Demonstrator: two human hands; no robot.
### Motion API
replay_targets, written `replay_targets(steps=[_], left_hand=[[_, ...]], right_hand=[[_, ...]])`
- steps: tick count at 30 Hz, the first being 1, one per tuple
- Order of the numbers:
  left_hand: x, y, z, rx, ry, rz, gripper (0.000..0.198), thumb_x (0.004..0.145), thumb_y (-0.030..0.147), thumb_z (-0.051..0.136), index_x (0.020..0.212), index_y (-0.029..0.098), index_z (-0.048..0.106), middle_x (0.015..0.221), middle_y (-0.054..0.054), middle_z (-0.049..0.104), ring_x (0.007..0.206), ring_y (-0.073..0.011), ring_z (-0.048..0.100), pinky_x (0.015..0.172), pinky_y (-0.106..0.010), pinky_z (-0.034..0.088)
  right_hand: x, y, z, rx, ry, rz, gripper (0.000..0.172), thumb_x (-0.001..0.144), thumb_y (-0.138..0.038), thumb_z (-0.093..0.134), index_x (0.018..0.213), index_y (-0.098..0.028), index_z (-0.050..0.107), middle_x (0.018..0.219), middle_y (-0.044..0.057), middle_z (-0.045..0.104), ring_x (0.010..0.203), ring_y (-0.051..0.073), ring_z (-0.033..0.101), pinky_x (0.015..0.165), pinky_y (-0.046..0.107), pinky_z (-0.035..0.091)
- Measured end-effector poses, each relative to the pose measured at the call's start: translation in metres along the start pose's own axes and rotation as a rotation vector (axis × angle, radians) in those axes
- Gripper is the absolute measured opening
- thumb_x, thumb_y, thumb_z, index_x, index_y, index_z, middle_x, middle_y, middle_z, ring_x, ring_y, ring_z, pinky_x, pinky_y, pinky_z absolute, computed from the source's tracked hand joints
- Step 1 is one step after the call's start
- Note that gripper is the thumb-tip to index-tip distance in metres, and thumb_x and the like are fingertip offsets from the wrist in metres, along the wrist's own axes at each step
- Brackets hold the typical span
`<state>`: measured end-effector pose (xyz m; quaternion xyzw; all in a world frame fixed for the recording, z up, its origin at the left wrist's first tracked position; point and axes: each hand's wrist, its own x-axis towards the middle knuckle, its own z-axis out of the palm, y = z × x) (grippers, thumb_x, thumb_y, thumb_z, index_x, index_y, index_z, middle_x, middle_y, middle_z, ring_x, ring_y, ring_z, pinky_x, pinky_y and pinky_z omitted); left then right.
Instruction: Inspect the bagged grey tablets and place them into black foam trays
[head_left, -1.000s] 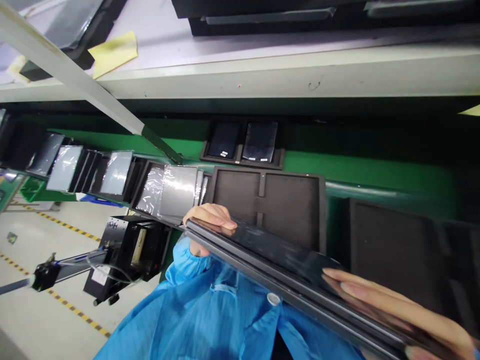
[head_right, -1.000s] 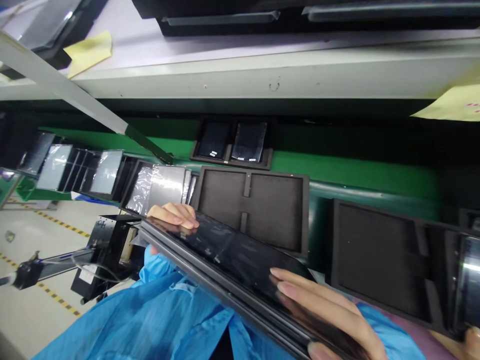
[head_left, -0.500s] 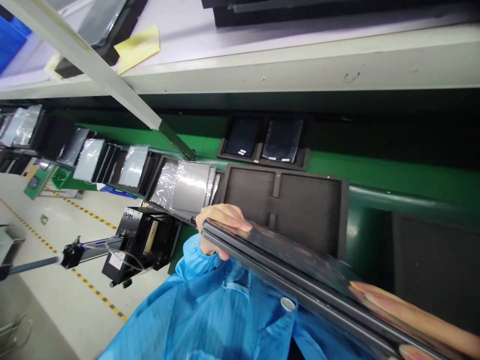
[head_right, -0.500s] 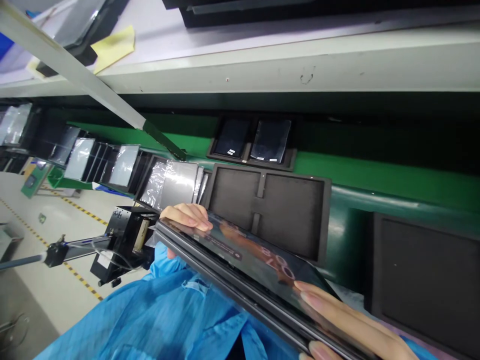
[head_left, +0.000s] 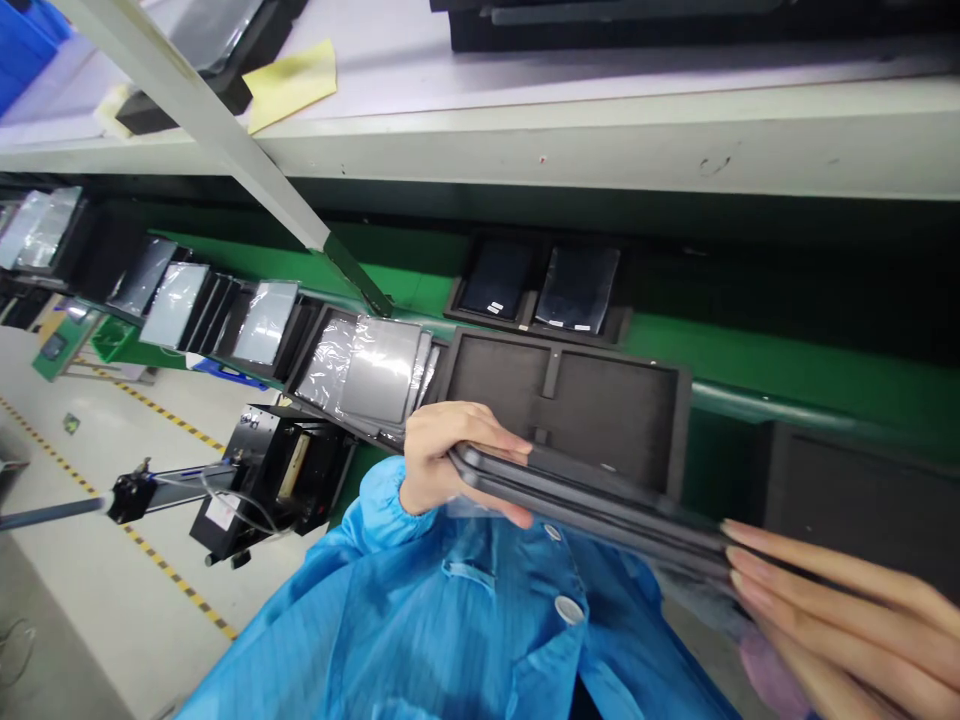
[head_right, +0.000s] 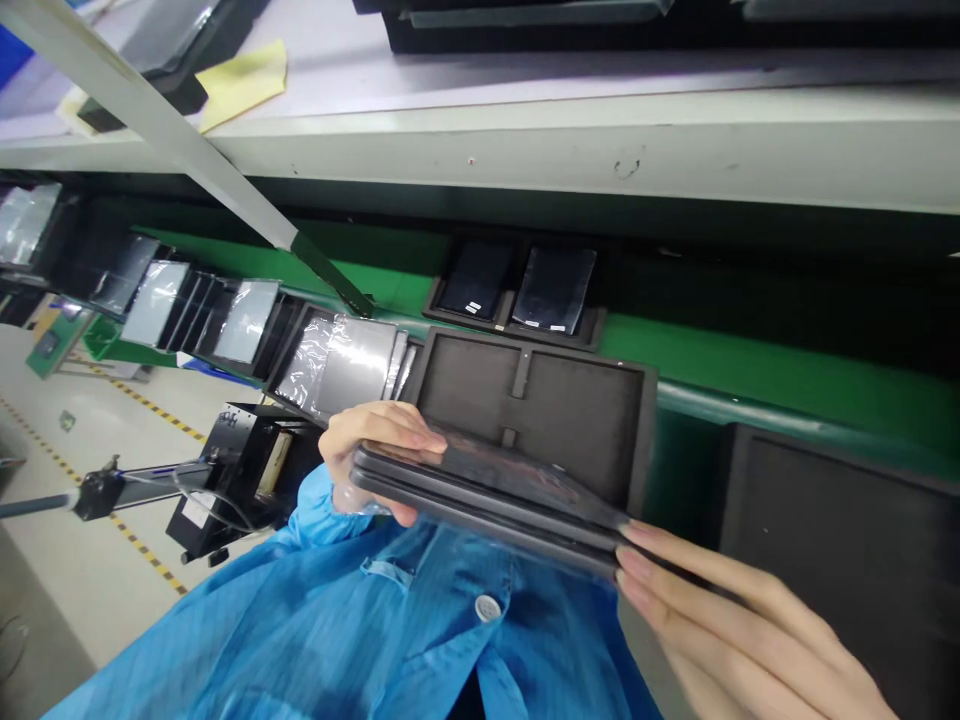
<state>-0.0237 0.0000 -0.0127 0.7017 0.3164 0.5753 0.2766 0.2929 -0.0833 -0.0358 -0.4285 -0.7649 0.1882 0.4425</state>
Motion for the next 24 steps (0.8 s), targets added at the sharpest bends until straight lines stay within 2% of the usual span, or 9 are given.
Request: replay_targets(steps=[2,4,5,7,9,11,14,18,24], left_hand=[[0.007,0.009,0.008,0.083,-0.079,0.065,0.037,0.089,0.055,0.076,0.095,0.018,0.071,0.072,-0.004,0.08,0.062,-0.0171,0.076,0.059,-0.028,0.061],[0.012,0.016,0.018,0.182,-0.214,0.169,0.03,0.099,0.047,0.066,0.098,0.018,0.071,0.081,-0.006,0.082,0.071,-0.0183,0.078,0.069,-0.03,0.062],[0.013,0.02,0.024,0.225,-0.292,0.208,0.029,0.104,0.044,0.059,0.1,0.017,0.071,0.085,-0.007,0.082,0.076,-0.0186,0.079,0.075,-0.03,0.063],[0.017,0.027,0.03,0.313,-0.365,0.243,0.032,0.107,0.043,0.051,0.101,0.018,0.071,0.091,-0.007,0.082,0.081,-0.0184,0.077,0.08,-0.031,0.061],[0.02,0.031,0.029,0.42,-0.316,0.243,0.032,0.102,0.05,0.06,0.105,0.02,0.072,0.09,-0.005,0.079,0.081,-0.0179,0.074,0.08,-0.032,0.058],[0.021,0.028,0.022,0.524,-0.207,0.204,0.048,0.088,0.063,0.072,0.114,0.023,0.073,0.093,-0.006,0.077,0.087,-0.0205,0.072,0.084,-0.036,0.057],[0.012,0.01,0.011,0.382,-0.203,0.046,0.065,0.083,0.074,0.069,0.12,0.02,0.071,0.101,-0.01,0.077,0.1,-0.0254,0.073,0.094,-0.043,0.059],[-0.016,-0.014,0.022,-0.035,-0.174,-0.025,0.033,0.104,0.047,0.056,0.1,0.019,0.073,0.081,-0.004,0.078,0.074,-0.0181,0.074,0.088,-0.04,0.063],[-0.029,-0.017,0.035,-0.011,-0.123,0.087,0.027,0.105,0.036,0.057,0.089,0.02,0.071,0.069,0.0,0.075,0.06,-0.0157,0.068,0.077,-0.037,0.058]], right_hand=[[0.024,-0.008,0.009,-0.156,-0.065,-0.144,0.057,0.09,-0.018,0.078,0.143,-0.032,0.067,0.121,0.004,0.08,0.109,0.033,0.077,0.083,0.045,0.072],[0.045,-0.02,0.027,-0.158,-0.099,-0.084,0.071,0.095,-0.032,0.076,0.16,-0.026,0.048,0.144,0.012,0.067,0.12,0.037,0.073,0.09,0.051,0.068],[0.052,-0.024,0.038,-0.103,-0.112,-0.014,0.07,0.099,-0.038,0.07,0.162,-0.025,0.044,0.142,0.012,0.069,0.119,0.036,0.074,0.091,0.05,0.067],[0.058,-0.025,0.056,0.046,-0.024,0.033,0.059,0.102,-0.046,0.065,0.156,-0.025,0.054,0.124,0.01,0.078,0.104,0.032,0.079,0.084,0.044,0.068],[0.054,-0.018,0.066,0.192,0.086,0.024,0.044,0.098,-0.044,0.072,0.137,-0.024,0.069,0.108,0.008,0.082,0.091,0.029,0.08,0.073,0.04,0.067],[0.044,-0.006,0.068,0.324,0.171,0.05,0.031,0.093,-0.032,0.079,0.122,-0.022,0.075,0.106,0.008,0.082,0.091,0.03,0.08,0.068,0.039,0.066],[0.03,0.007,0.064,0.515,0.282,0.149,0.03,0.085,-0.017,0.081,0.114,-0.022,0.075,0.103,0.006,0.083,0.094,0.03,0.08,0.07,0.042,0.069],[0.024,0.009,0.066,0.666,0.401,0.183,0.021,0.089,-0.022,0.078,0.109,-0.023,0.074,0.097,0.003,0.084,0.085,0.027,0.08,0.066,0.041,0.07],[0.019,0.002,0.07,0.73,0.433,0.217,0.018,0.097,-0.035,0.071,0.106,-0.02,0.074,0.093,0.007,0.082,0.083,0.028,0.078,0.071,0.045,0.07]])
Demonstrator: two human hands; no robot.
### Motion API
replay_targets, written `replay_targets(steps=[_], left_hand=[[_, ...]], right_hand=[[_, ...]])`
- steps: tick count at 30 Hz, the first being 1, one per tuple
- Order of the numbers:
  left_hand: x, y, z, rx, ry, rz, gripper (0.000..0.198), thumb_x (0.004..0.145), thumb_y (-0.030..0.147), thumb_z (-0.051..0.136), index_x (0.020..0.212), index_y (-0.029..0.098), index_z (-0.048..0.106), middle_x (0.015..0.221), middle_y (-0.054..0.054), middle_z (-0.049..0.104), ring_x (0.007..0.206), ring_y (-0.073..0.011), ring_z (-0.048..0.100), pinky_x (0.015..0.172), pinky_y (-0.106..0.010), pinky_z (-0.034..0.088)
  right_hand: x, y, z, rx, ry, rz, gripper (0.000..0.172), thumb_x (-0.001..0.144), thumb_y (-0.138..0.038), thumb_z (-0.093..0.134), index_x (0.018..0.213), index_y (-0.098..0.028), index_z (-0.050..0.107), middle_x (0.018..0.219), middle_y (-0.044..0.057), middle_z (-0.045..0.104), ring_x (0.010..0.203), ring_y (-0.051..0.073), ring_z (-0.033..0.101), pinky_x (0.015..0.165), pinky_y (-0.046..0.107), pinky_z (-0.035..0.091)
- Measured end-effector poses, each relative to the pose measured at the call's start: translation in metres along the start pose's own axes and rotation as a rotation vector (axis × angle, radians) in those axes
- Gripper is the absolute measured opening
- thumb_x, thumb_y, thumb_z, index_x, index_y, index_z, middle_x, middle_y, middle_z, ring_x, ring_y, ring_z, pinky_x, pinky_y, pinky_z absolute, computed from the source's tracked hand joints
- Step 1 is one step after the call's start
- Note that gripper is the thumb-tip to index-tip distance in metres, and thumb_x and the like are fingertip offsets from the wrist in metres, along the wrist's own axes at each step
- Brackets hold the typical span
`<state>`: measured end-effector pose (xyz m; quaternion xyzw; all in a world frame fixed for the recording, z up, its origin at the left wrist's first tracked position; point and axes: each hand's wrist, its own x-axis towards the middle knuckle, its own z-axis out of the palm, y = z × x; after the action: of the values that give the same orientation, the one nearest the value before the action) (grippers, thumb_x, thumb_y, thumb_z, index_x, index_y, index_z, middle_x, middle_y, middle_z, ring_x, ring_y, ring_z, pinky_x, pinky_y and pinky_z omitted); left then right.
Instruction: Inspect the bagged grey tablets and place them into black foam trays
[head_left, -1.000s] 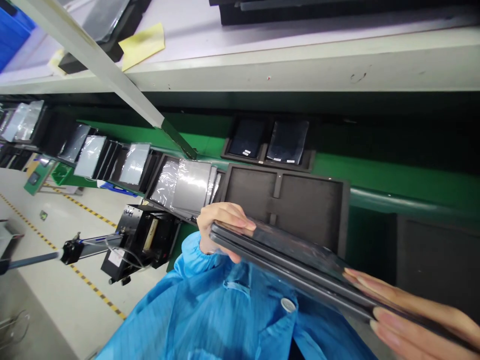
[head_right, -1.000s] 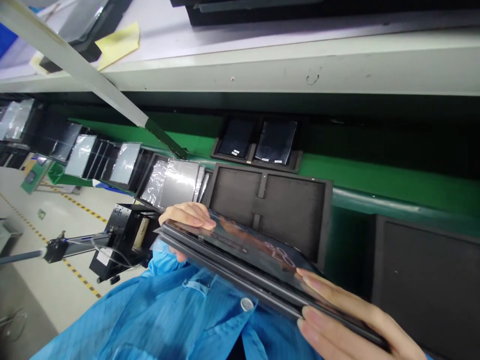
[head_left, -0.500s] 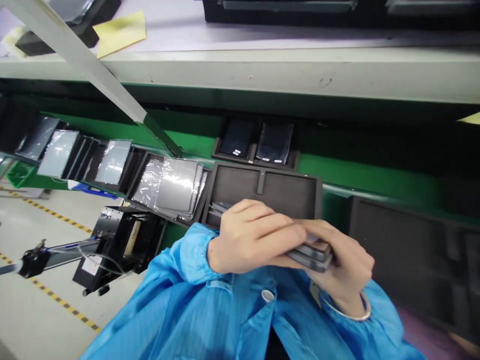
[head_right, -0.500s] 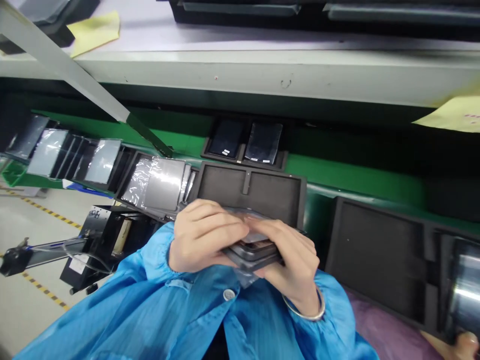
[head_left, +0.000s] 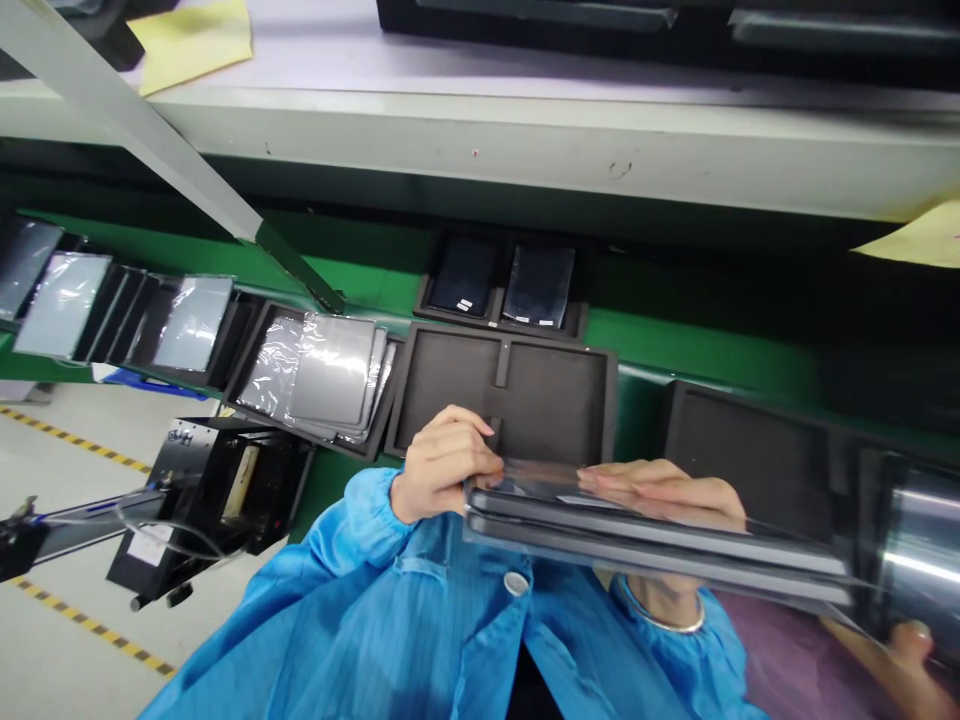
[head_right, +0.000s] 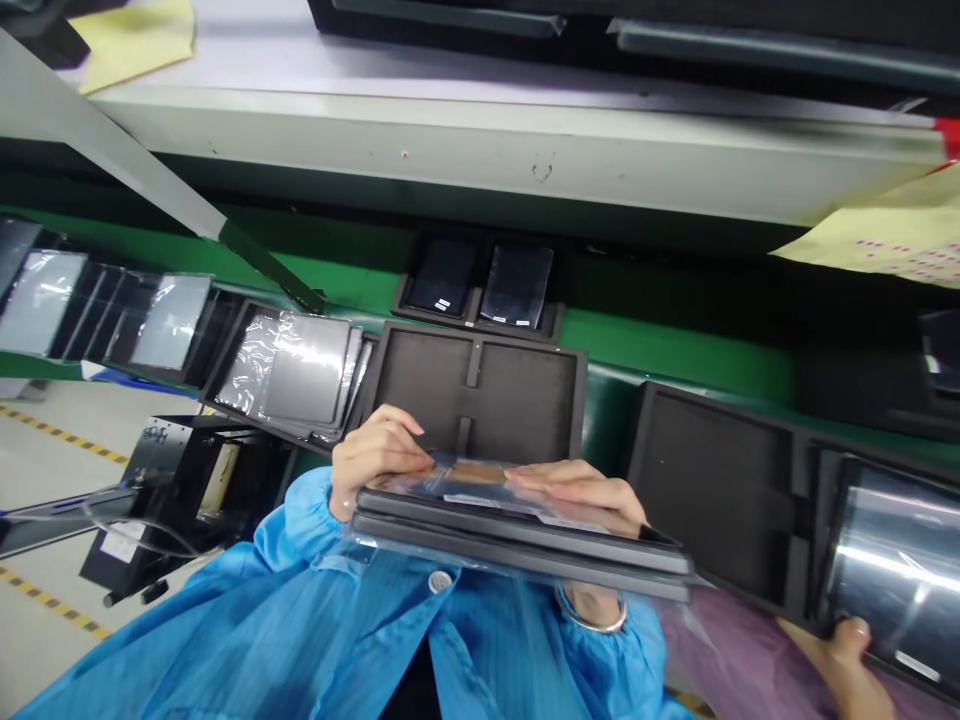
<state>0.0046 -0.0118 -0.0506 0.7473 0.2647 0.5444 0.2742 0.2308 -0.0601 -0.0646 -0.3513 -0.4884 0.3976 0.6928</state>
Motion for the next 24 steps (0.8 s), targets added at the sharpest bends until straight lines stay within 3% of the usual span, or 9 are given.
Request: replay_targets(steps=[5,8,10,12,15,18,21,24], left_hand=[[0.003,0.0,-0.002,0.062,0.009,0.024,0.028,0.103,0.035,0.061,0.081,0.019,0.068,0.066,0.0,0.072,0.058,-0.0142,0.067,0.073,-0.034,0.057],[-0.005,-0.005,0.001,0.028,0.036,-0.015,0.023,0.102,0.038,0.063,0.089,0.02,0.071,0.07,0.0,0.074,0.061,-0.0147,0.068,0.078,-0.035,0.059],[-0.017,-0.012,0.003,-0.014,-0.006,-0.086,0.026,0.096,0.047,0.07,0.101,0.021,0.073,0.083,-0.003,0.079,0.074,-0.0186,0.074,0.087,-0.039,0.06],[-0.03,-0.019,0.005,-0.051,-0.082,-0.215,0.043,0.086,0.056,0.079,0.111,0.021,0.074,0.097,-0.008,0.082,0.09,-0.0236,0.078,0.093,-0.041,0.059],[-0.038,-0.021,0.007,-0.17,-0.084,-0.381,0.045,0.087,0.056,0.077,0.11,0.018,0.075,0.101,-0.013,0.083,0.094,-0.0249,0.079,0.086,-0.037,0.062],[-0.024,-0.008,0.003,-0.144,-0.022,-0.25,0.036,0.087,0.045,0.082,0.108,0.016,0.076,0.094,-0.012,0.084,0.084,-0.0221,0.08,0.078,-0.034,0.064],[0.002,0.01,-0.004,0.069,-0.077,-0.002,0.041,0.082,0.035,0.088,0.113,0.012,0.075,0.087,-0.011,0.083,0.073,-0.0206,0.079,0.074,-0.033,0.064],[0.021,0.023,-0.009,0.182,-0.158,0.072,0.041,0.082,0.031,0.087,0.114,0.01,0.073,0.084,-0.011,0.083,0.069,-0.0202,0.078,0.071,-0.032,0.065]], right_hand=[[-0.003,-0.003,-0.001,-0.034,0.013,0.035,0.024,0.097,-0.043,0.07,0.103,-0.021,0.074,0.091,0.008,0.081,0.083,0.029,0.078,0.072,0.049,0.069],[-0.004,-0.003,0.001,-0.008,0.061,0.075,0.023,0.096,-0.045,0.072,0.098,-0.022,0.074,0.087,0.006,0.08,0.08,0.027,0.078,0.07,0.046,0.069],[-0.003,-0.001,-0.001,0.024,0.097,0.079,0.023,0.095,-0.045,0.073,0.095,-0.023,0.074,0.084,0.005,0.08,0.075,0.026,0.077,0.068,0.043,0.069],[0.0,0.003,-0.006,0.098,0.176,0.11,0.015,0.092,-0.039,0.076,0.092,-0.024,0.074,0.081,0.001,0.079,0.07,0.023,0.076,0.066,0.039,0.068],[0.005,0.012,-0.016,0.254,0.298,0.188,0.012,0.084,-0.033,0.081,0.082,-0.027,0.071,0.07,-0.005,0.071,0.063,0.016,0.069,0.061,0.028,0.063],[0.01,0.024,-0.017,0.393,0.39,0.289,0.028,0.079,-0.035,0.086,0.071,-0.027,0.06,0.058,-0.01,0.053,0.055,0.01,0.055,0.057,0.019,0.056],[0.01,0.036,-0.009,0.457,0.44,0.382,0.041,0.083,-0.036,0.085,0.067,-0.024,0.048,0.055,-0.011,0.034,0.049,0.009,0.037,0.053,0.016,0.048],[0.008,0.046,-0.004,0.453,0.437,0.428,0.05,0.084,-0.038,0.085,0.064,-0.022,0.042,0.055,-0.012,0.025,0.048,0.009,0.028,0.053,0.017,0.045]])
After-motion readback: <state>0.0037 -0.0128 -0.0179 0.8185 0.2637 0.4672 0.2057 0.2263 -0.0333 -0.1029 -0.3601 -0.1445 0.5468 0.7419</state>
